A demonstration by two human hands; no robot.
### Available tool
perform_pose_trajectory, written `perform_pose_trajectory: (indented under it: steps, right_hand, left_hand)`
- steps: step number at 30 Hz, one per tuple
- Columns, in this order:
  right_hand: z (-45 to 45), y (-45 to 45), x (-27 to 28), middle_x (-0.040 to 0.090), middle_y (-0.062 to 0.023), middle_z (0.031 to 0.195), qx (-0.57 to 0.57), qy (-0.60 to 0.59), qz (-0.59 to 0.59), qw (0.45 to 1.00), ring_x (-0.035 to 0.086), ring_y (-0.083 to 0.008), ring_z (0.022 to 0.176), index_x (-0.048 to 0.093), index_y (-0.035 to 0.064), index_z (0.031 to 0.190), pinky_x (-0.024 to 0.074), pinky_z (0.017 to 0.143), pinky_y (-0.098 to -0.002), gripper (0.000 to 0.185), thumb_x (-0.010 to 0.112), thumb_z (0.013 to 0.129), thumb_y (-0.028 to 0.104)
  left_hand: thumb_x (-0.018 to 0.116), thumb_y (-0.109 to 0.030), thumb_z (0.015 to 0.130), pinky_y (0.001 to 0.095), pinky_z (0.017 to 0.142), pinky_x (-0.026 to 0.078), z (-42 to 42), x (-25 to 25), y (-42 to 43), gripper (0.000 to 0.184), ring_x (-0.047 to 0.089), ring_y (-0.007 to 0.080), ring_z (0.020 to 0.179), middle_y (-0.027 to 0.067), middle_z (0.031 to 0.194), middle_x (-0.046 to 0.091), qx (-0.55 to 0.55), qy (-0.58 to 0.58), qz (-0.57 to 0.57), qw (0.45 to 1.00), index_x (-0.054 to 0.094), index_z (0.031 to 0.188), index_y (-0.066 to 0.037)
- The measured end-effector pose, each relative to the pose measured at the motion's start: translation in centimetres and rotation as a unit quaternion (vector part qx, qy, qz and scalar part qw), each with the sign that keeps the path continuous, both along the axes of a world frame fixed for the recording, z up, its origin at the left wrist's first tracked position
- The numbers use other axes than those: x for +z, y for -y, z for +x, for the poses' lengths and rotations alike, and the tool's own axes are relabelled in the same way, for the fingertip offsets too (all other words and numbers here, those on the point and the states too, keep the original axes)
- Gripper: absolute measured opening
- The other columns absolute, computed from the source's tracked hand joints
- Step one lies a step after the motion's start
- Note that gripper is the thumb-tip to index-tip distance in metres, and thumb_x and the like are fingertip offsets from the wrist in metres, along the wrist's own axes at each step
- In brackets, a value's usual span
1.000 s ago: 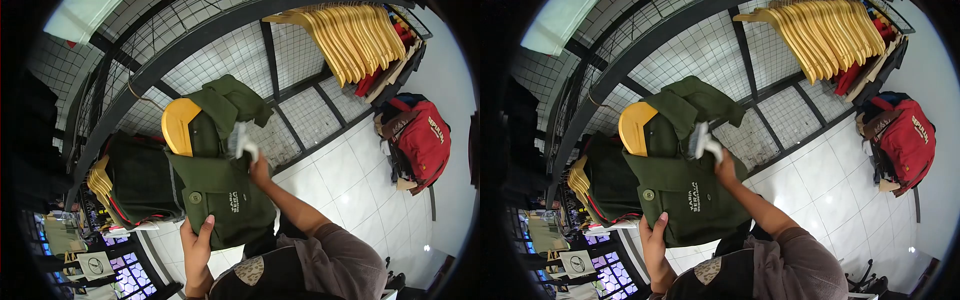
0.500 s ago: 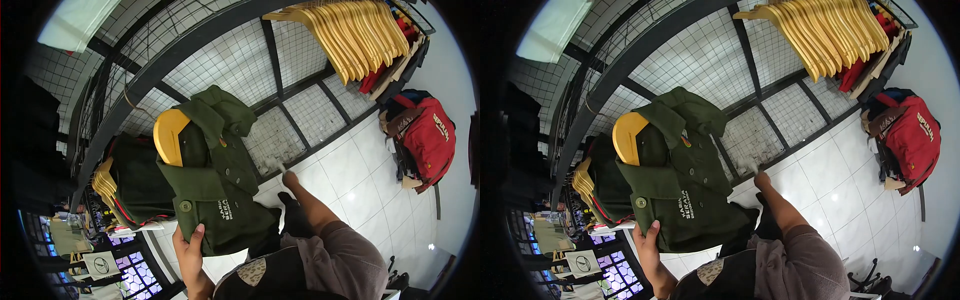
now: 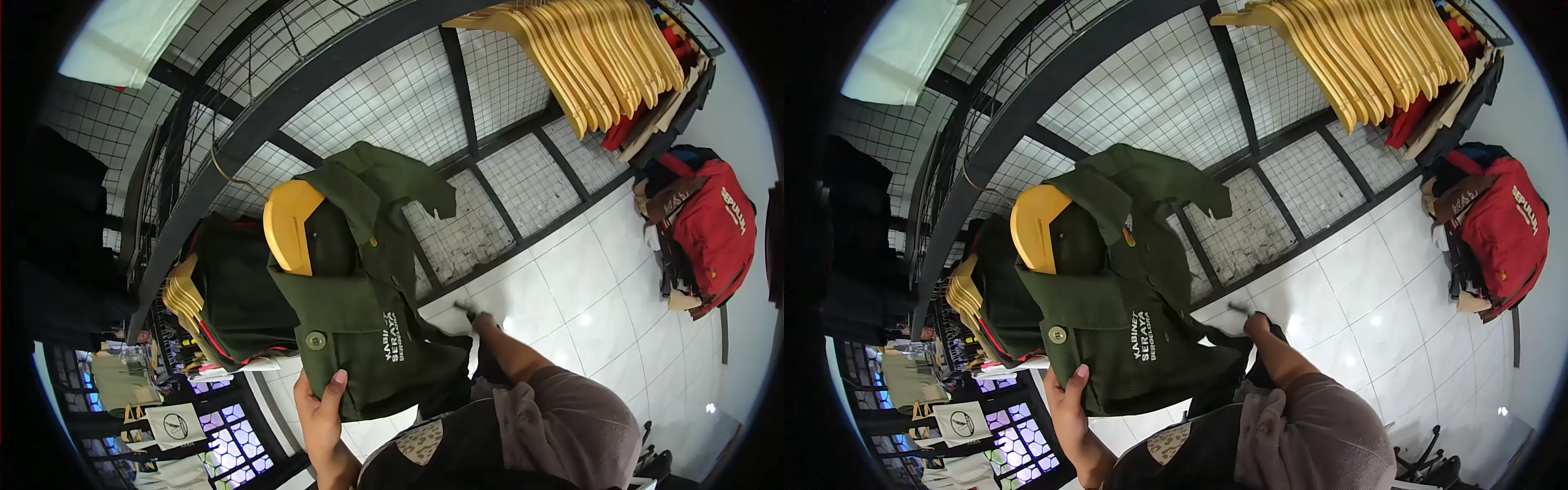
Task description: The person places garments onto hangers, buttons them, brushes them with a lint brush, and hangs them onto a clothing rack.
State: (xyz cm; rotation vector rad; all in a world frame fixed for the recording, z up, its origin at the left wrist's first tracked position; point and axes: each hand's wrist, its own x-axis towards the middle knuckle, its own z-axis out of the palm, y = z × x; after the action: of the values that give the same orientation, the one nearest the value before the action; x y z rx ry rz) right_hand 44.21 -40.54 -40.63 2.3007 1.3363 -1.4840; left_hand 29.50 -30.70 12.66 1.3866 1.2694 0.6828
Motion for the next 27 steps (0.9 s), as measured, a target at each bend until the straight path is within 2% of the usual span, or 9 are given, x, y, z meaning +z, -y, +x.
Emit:
perform_pose_trajectory:
  steps: [1, 2, 4, 8, 15, 18, 20, 22, 27]
  right_hand:
    - [0.2, -0.3, -2.5, 0.065, -0.0185, 0.091, -0.115, 0.056, 0.113, 0.985, 0.064, -0.0282, 0.085, 0.064, 0.0017, 0.092, 0.0498, 0.073, -0.0385, 0.028, 0.055, 0.080, 0.025]
    - [1.7, -2.6, -2.7, 0.064, -0.0169, 0.085, -0.065, 0.118, 0.148, 0.980, 0.062, -0.0294, 0.081, 0.067, 0.0044, 0.080, 0.0484, 0.072, -0.0391, 0.025, 0.049, 0.083, 0.021]
    - [4.5, -8.4, 8.1, 0.061, -0.0237, 0.077, -0.482, 0.025, 0.334, 0.809, 0.060, -0.0405, 0.070, 0.058, -0.0045, 0.087, 0.0474, 0.061, -0.0453, 0.026, 0.053, 0.084, 0.021]
    - [7.0, -16.2, 23.3, 0.059, -0.0262, 0.076, -0.484, -0.080, 0.587, 0.644, 0.058, -0.0434, 0.071, 0.054, -0.0001, 0.097, 0.0456, 0.060, -0.0476, 0.020, 0.056, 0.083, 0.013]
    - [1.7, -11.7, 20.2, 0.059, -0.0234, 0.079, -0.233, -0.145, 0.560, 0.782, 0.060, -0.0410, 0.075, 0.048, -0.0022, 0.112, 0.0480, 0.066, -0.0450, 0.037, 0.057, 0.078, 0.010]
    - [0.6, -11.7, 18.7, 0.059, -0.0219, 0.077, -0.321, -0.091, 0.629, 0.702, 0.060, -0.0397, 0.075, 0.048, -0.0022, 0.111, 0.0479, 0.066, -0.0416, 0.038, 0.058, 0.077, 0.009]
    - [3.2, -13.8, 24.9, 0.056, -0.0186, 0.073, -0.441, -0.074, 0.582, 0.680, 0.059, -0.0348, 0.070, 0.050, -0.0011, 0.105, 0.0437, 0.061, -0.0383, 0.022, 0.052, 0.086, 0.009]
    - [6.3, -17.4, 27.8, 0.055, -0.0186, 0.070, -0.498, -0.122, 0.641, 0.572, 0.056, -0.0322, 0.063, 0.053, -0.0003, 0.097, 0.0421, 0.058, -0.0381, 0.017, 0.048, 0.092, 0.015]
    - [7.7, -19.6, 27.9, 0.058, -0.0231, 0.073, -0.379, -0.093, 0.642, 0.660, 0.058, -0.0404, 0.068, 0.051, -0.0001, 0.102, 0.0446, 0.058, -0.0426, 0.022, 0.056, 0.083, 0.011]
  left_hand:
    - [0.061, -0.010, 0.082, 0.0210, 0.073, 0.036, 0.1, -0.1, 0.1, 0.022, 0.047, 0.0081, 0.076, 0.0012, 0.084, 0.058, 0.000, -0.001, -0.002, 1.000, 0.057, 0.099, 0.004]
    - [0.061, -0.011, 0.082, 0.0212, 0.073, 0.037, 0.1, -0.1, 0.2, 0.022, 0.047, 0.0080, 0.077, 0.0013, 0.084, 0.058, -0.001, -0.002, -0.003, 1.000, 0.057, 0.099, 0.004]
    - [0.061, -0.011, 0.083, 0.0214, 0.073, 0.037, 0.7, -0.3, 0.3, 0.023, 0.047, 0.0079, 0.077, 0.0013, 0.084, 0.059, -0.005, 0.001, -0.006, 1.000, 0.058, 0.099, 0.004]
    - [0.061, -0.012, 0.083, 0.0220, 0.074, 0.038, 1.3, -0.5, 0.6, 0.022, 0.048, 0.0085, 0.078, 0.0017, 0.084, 0.059, 0.003, -0.011, -0.005, 1.000, 0.058, 0.099, 0.004]
    - [0.061, -0.009, 0.083, 0.0233, 0.078, 0.040, -0.4, -0.8, -0.8, 0.023, 0.053, 0.0100, 0.080, 0.0040, 0.088, 0.062, -0.048, -0.021, 0.010, 0.999, 0.058, 0.101, 0.004]
    - [0.062, -0.011, 0.082, 0.0227, 0.076, 0.039, -0.6, -0.7, -0.6, 0.023, 0.052, 0.0091, 0.079, 0.0034, 0.087, 0.061, -0.036, 0.005, -0.001, 0.999, 0.058, 0.100, 0.004]
    - [0.062, -0.011, 0.083, 0.0226, 0.076, 0.039, -0.8, -0.8, -0.6, 0.023, 0.051, 0.0088, 0.079, 0.0032, 0.088, 0.061, -0.047, 0.000, -0.008, 0.999, 0.058, 0.100, 0.004]
    - [0.061, -0.011, 0.083, 0.0225, 0.075, 0.039, -0.8, -1.0, -0.7, 0.023, 0.051, 0.0085, 0.079, 0.0031, 0.088, 0.061, -0.057, -0.002, -0.010, 0.998, 0.058, 0.100, 0.004]
    - [0.060, -0.010, 0.084, 0.0221, 0.075, 0.040, -0.9, -1.8, -1.3, 0.023, 0.052, 0.0082, 0.080, 0.0026, 0.090, 0.061, -0.084, 0.011, 0.007, 0.996, 0.057, 0.102, 0.003]
